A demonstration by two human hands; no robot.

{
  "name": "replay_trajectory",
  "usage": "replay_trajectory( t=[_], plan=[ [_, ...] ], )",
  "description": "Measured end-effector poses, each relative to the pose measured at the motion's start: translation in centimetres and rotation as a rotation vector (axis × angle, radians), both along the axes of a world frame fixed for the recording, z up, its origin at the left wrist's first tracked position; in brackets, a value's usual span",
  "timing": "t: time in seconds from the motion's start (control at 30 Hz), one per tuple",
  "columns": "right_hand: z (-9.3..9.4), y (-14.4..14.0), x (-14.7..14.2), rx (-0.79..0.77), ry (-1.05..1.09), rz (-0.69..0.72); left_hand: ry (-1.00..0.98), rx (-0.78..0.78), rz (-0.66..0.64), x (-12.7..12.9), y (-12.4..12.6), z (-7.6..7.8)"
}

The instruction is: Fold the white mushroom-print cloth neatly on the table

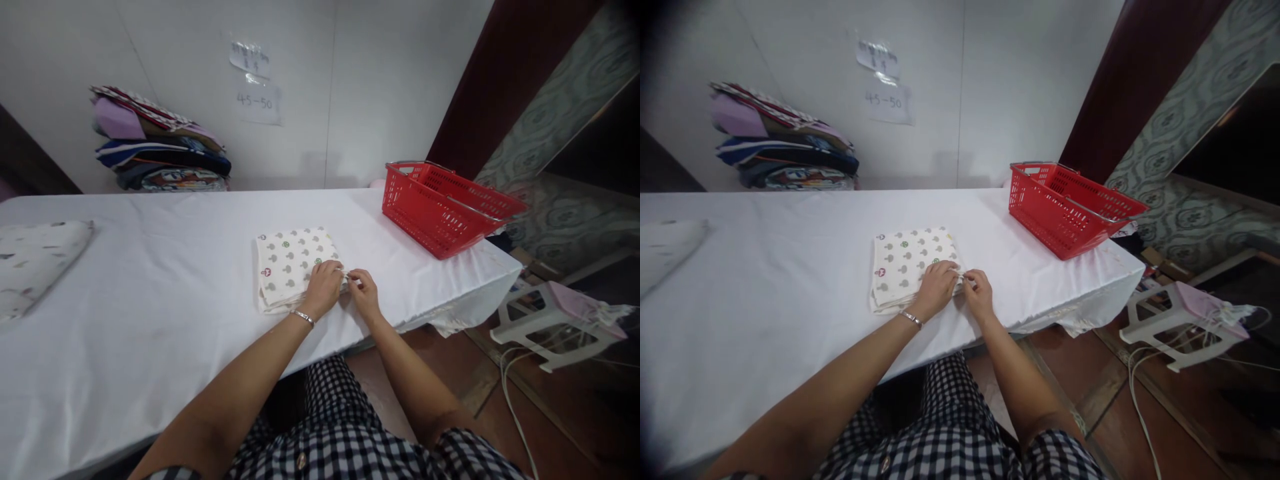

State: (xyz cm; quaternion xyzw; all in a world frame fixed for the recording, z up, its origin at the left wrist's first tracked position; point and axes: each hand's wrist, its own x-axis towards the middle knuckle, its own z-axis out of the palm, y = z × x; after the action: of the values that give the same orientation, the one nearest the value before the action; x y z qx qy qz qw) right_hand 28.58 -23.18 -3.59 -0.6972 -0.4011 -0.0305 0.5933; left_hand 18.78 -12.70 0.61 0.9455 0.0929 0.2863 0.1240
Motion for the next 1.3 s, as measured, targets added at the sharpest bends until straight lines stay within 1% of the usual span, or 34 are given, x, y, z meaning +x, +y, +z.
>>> replay_trajectory(
  t=[0.2,0.43,0.57,0.67,0.8,1.0,1.2,1.3],
  plan=[
    [-0.5,0.3,0.4,-0.089,-0.102,-0.007,0.019,-0.001,-0.010,0.0,-0.1,0.1],
    [-0.7,0.1,0.4,-0.085,-0.138,-0.028,0.052,-0.028,-0.014,-0.9,-0.1,-0.6],
    [-0.7,0.1,0.4,-0.091,-0.141,-0.040,0.074,-0.030,0.022,-0.9,-0.2,-0.5],
    [-0.6,0.1,0.3,-0.099,-0.165,-0.052,0.072,-0.006,0.052,-0.4,-0.4,-0.5],
    [-0.5,-0.2,0.1,-0.122,-0.189,-0.064,0.050,0.056,0.058,0.0,-0.5,-0.6],
    [-0.4,-0.4,-0.1,-0.133,-0.208,-0.088,0.049,0.057,0.047,-0.1,-0.5,-0.7],
    [-0.5,-0.4,0.0,-0.122,-0.190,-0.070,0.063,0.047,-0.020,-0.6,-0.5,-0.5],
    [-0.5,-0.4,0.0,-0.126,-0.184,-0.058,0.063,0.049,-0.012,-0.5,-0.4,-0.6]
  ],
)
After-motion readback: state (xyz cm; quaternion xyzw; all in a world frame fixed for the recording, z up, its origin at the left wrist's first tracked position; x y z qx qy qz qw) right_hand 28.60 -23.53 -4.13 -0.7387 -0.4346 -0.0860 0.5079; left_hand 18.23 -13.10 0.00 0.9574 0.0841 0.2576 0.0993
